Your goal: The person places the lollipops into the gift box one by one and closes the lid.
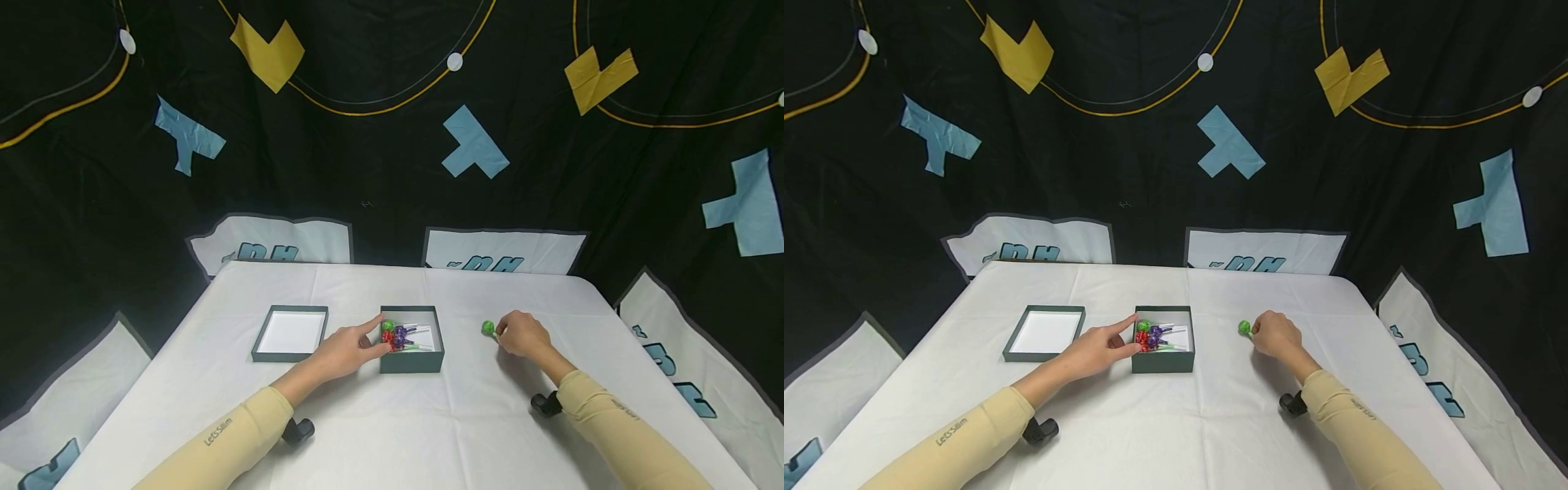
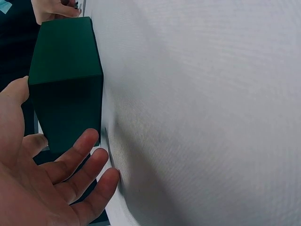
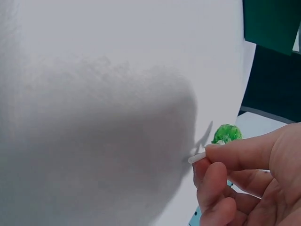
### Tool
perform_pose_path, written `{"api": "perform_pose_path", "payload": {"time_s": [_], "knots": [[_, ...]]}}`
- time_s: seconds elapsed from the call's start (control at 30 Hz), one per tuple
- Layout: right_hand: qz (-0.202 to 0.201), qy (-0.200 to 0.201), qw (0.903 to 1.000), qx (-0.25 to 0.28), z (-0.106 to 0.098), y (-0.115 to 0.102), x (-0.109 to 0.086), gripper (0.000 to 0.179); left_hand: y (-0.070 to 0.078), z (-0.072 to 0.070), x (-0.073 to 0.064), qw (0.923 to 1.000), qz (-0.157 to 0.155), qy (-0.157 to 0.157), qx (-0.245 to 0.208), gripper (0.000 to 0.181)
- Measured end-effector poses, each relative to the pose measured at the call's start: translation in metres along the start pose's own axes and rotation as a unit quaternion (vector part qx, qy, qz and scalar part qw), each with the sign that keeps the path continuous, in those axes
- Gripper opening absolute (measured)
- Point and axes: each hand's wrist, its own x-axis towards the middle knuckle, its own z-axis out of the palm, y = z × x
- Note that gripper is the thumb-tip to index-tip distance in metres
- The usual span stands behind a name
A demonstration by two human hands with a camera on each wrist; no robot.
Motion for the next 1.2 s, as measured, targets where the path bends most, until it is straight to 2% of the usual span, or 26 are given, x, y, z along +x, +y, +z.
{"api": "perform_pose_path", "payload": {"time_s": [0.17, 0.43, 0.7, 1.2], "knots": [[-0.010, -0.008, 0.9999, 0.005, -0.008, -0.003, -0.001, 0.014, 0.000, 0.000, 0.000, 1.0000, -0.001, -0.002, 0.001, 0.071], [-0.050, -0.012, 0.9986, 0.011, -0.020, -0.009, -0.001, 0.026, 0.001, 0.000, 0.000, 1.0000, 0.004, 0.000, 0.004, 0.071], [-0.090, -0.006, 0.9959, -0.002, -0.030, -0.018, 0.001, 0.019, 0.002, -0.001, -0.001, 1.0000, 0.004, 0.001, 0.005, 0.071], [-0.128, -0.027, 0.9914, -0.011, -0.045, -0.054, 0.004, 0.017, 0.002, -0.002, -0.001, 1.0000, 0.009, -0.002, 0.003, 0.072]]}}
